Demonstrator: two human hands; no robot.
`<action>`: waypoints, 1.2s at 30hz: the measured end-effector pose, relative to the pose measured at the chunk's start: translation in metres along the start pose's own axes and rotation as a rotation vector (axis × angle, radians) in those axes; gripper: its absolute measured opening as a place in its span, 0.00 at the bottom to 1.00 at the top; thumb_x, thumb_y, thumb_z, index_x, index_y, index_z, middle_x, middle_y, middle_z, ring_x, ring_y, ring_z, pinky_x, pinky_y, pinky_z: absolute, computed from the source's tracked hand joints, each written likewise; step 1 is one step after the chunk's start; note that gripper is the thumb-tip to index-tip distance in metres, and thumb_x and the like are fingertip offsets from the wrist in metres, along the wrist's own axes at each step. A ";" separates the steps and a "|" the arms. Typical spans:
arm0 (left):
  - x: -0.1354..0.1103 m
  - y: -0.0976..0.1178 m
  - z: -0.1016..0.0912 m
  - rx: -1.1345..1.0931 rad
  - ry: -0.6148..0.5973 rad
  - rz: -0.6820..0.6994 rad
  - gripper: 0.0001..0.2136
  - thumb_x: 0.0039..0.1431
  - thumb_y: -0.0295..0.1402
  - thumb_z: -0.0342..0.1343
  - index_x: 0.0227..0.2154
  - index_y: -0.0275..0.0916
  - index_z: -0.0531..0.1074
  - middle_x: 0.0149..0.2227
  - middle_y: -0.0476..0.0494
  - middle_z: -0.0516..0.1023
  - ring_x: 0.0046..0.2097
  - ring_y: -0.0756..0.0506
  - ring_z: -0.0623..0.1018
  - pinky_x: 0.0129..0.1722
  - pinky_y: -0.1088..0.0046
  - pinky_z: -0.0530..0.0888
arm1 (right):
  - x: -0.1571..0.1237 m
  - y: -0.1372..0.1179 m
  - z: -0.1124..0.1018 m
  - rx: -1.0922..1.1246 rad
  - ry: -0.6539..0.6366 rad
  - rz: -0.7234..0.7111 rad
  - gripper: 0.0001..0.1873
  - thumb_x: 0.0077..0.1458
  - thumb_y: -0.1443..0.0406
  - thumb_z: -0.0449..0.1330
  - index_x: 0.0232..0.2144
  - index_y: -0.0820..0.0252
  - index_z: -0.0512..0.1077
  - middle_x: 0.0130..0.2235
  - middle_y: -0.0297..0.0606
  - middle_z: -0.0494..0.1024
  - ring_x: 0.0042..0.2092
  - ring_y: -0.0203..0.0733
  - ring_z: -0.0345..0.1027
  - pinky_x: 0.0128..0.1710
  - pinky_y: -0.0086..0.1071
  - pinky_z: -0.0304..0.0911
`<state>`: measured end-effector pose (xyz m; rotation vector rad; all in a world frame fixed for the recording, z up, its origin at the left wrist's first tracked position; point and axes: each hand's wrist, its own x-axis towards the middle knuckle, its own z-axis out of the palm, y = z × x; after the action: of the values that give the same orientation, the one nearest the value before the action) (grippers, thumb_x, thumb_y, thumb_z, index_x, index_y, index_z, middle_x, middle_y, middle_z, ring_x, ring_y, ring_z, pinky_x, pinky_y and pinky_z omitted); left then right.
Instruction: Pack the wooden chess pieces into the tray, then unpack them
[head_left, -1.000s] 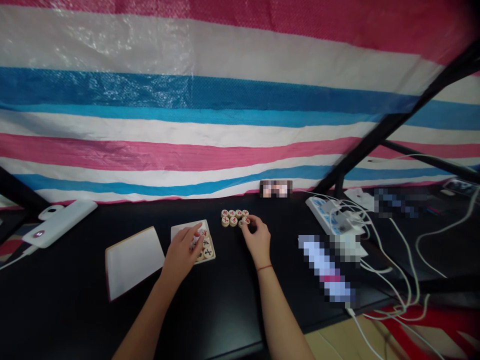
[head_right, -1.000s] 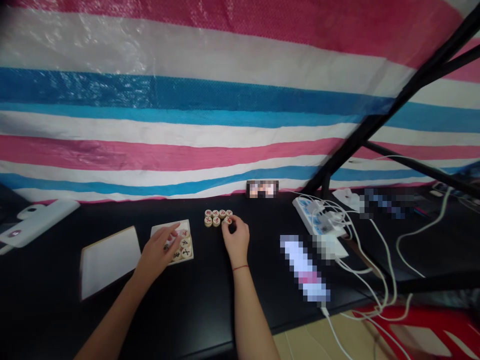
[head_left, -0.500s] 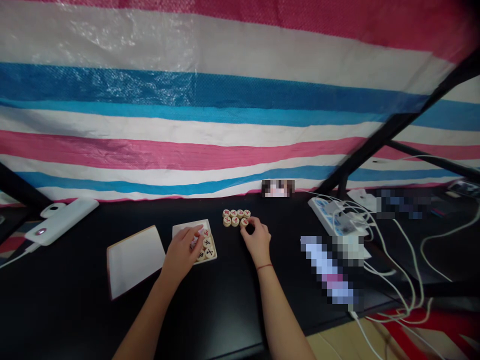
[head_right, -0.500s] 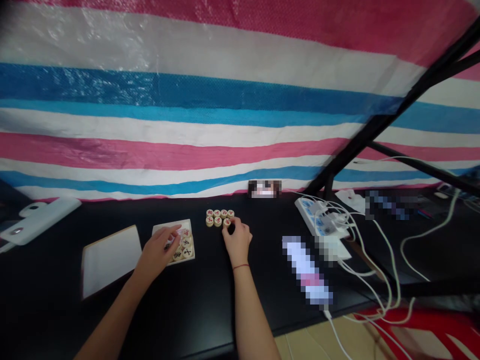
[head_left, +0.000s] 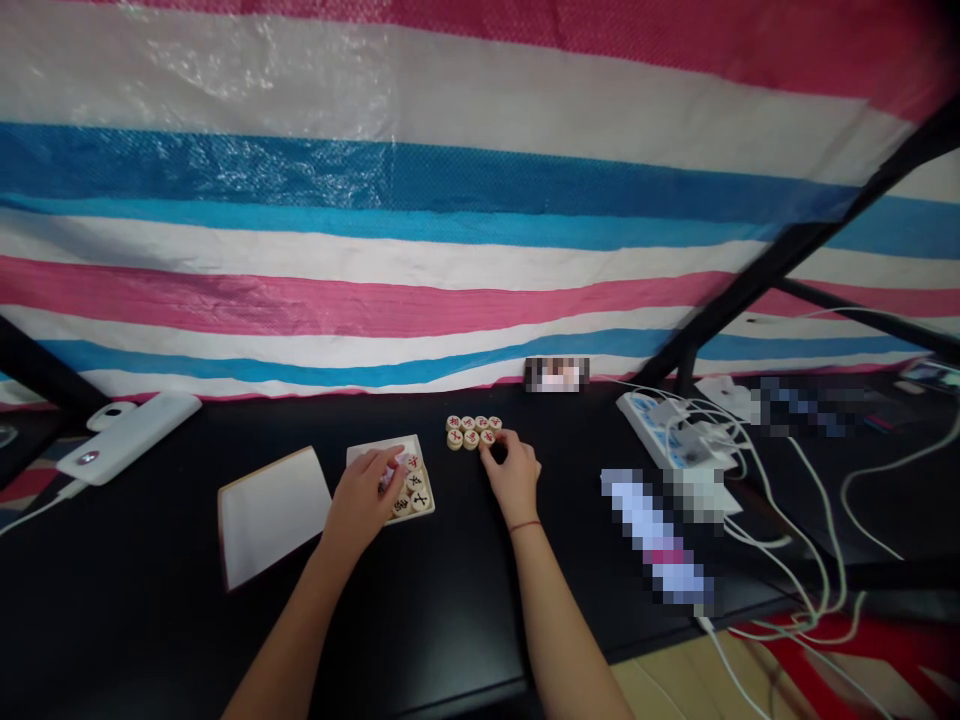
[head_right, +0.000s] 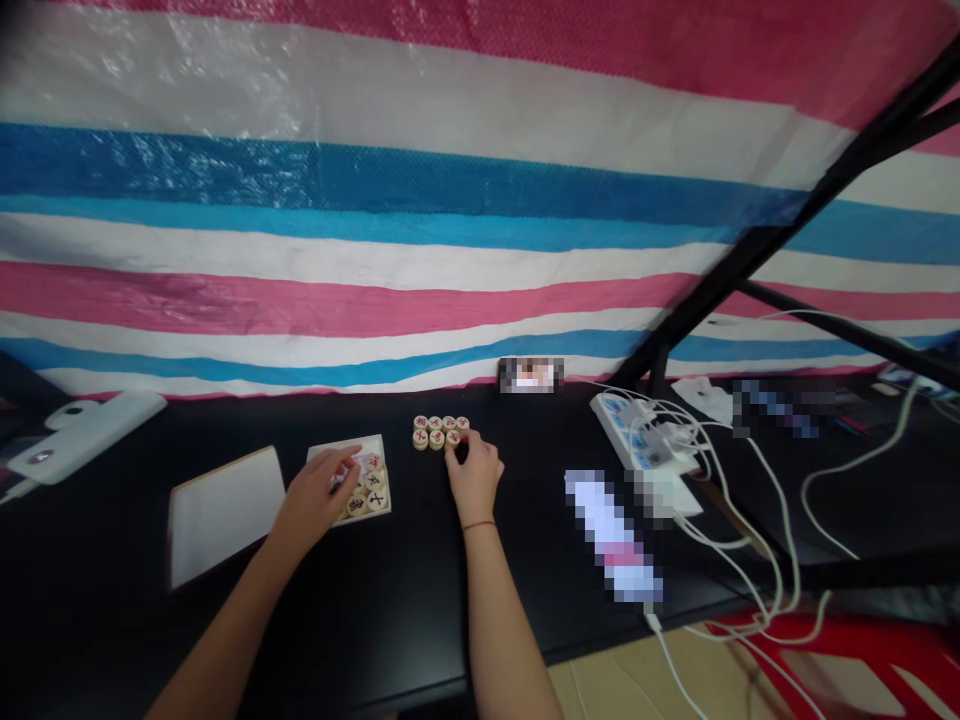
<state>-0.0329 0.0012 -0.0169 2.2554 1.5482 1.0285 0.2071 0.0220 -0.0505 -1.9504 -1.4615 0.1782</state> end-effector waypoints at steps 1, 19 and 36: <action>0.000 0.000 0.000 0.005 0.003 -0.001 0.13 0.63 0.34 0.47 0.46 0.40 0.72 0.34 0.45 0.77 0.37 0.45 0.76 0.42 0.67 0.74 | 0.000 0.000 0.000 0.008 0.001 -0.002 0.11 0.53 0.59 0.58 0.38 0.57 0.70 0.40 0.39 0.78 0.45 0.49 0.66 0.41 0.36 0.53; 0.010 -0.005 0.009 0.190 -0.037 0.050 0.13 0.64 0.34 0.46 0.42 0.38 0.74 0.41 0.39 0.79 0.43 0.40 0.77 0.44 0.63 0.70 | -0.024 -0.042 -0.006 0.346 -0.017 -0.273 0.13 0.61 0.61 0.51 0.38 0.60 0.73 0.32 0.37 0.77 0.33 0.40 0.68 0.38 0.32 0.61; 0.017 0.002 0.021 0.149 -0.236 -0.035 0.11 0.62 0.33 0.46 0.35 0.39 0.74 0.35 0.41 0.79 0.36 0.43 0.78 0.36 0.69 0.70 | -0.042 -0.067 0.015 0.217 -0.328 -0.423 0.16 0.66 0.63 0.45 0.46 0.58 0.71 0.41 0.39 0.79 0.40 0.41 0.72 0.41 0.32 0.57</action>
<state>-0.0144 0.0199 -0.0237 2.3375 1.6022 0.6284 0.1311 -0.0001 -0.0347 -1.4487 -1.9424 0.4595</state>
